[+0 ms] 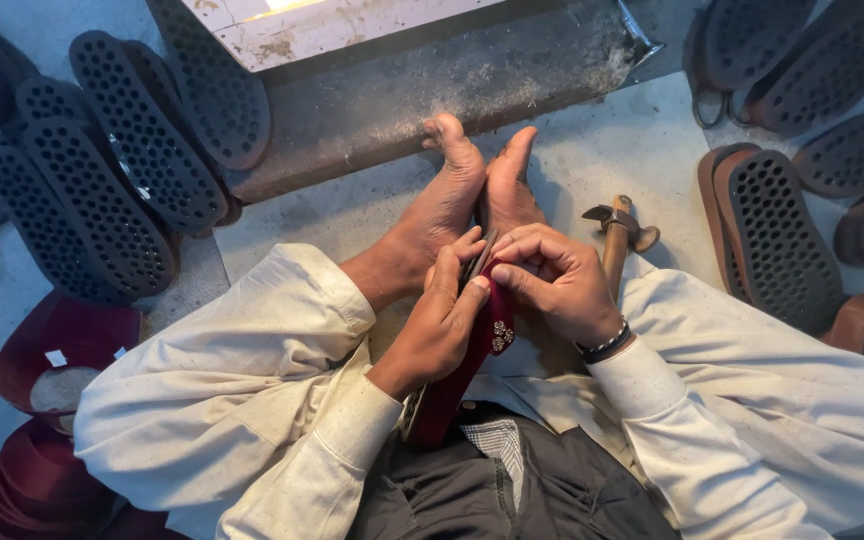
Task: Assembling the upper part of a shoe to the sole using a hammer and manual manipulation while sitting on the floor.
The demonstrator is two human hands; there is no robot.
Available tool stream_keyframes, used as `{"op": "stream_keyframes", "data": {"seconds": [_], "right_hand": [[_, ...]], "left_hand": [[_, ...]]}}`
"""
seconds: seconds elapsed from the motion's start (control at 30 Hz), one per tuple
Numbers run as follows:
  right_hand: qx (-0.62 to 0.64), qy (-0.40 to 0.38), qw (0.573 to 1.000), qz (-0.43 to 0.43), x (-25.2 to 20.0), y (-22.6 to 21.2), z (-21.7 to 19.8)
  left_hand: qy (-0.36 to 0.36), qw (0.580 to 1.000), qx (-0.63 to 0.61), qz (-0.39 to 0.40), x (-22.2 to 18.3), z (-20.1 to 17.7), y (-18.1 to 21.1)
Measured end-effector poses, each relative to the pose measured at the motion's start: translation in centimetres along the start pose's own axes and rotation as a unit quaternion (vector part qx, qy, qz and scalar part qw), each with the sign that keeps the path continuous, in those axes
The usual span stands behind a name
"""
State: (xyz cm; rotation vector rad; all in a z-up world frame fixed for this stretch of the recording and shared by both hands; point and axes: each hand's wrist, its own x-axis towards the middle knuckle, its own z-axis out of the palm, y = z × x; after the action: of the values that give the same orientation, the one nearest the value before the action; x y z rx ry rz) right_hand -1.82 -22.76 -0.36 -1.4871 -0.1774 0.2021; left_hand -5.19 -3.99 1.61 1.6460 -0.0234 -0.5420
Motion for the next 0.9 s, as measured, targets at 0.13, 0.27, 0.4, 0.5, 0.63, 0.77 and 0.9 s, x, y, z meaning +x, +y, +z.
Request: {"op": "stream_keyframes", "data": {"seconds": [0.13,0.27,0.4,0.5,0.63,0.77,0.9], "right_hand": [[0.083,0.034,0.994,0.058,-1.3,-0.8,0.0],[0.044,0.047,0.998,0.022,-2.2,-1.7,-0.2],[0.028,0.047,0.998,0.007,-2.6,-2.4,-0.2],[0.02,0.041,0.999,-0.005,-3.0,-3.2,-0.2],[0.026,0.051,0.998,-0.038,-3.3,-3.9,0.7],[0.045,0.066,0.996,-0.036,-3.9,-5.0,1.3],[0.025,0.08,0.996,-0.017,-4.1,-6.6,1.9]], "left_hand": [[0.003,0.999,-0.009,0.044,-1.1,-0.4,2.0],[-0.006,0.994,0.004,0.111,-1.9,-0.4,3.1],[-0.003,0.987,0.021,0.159,-2.2,0.0,3.4],[0.002,0.981,0.038,0.19,-2.6,0.6,3.5],[0.01,0.976,0.053,0.21,-3.0,0.6,3.2],[0.03,0.97,0.064,0.234,-3.7,0.8,3.9],[0.036,0.964,0.066,0.254,-4.1,0.9,4.3]]}}
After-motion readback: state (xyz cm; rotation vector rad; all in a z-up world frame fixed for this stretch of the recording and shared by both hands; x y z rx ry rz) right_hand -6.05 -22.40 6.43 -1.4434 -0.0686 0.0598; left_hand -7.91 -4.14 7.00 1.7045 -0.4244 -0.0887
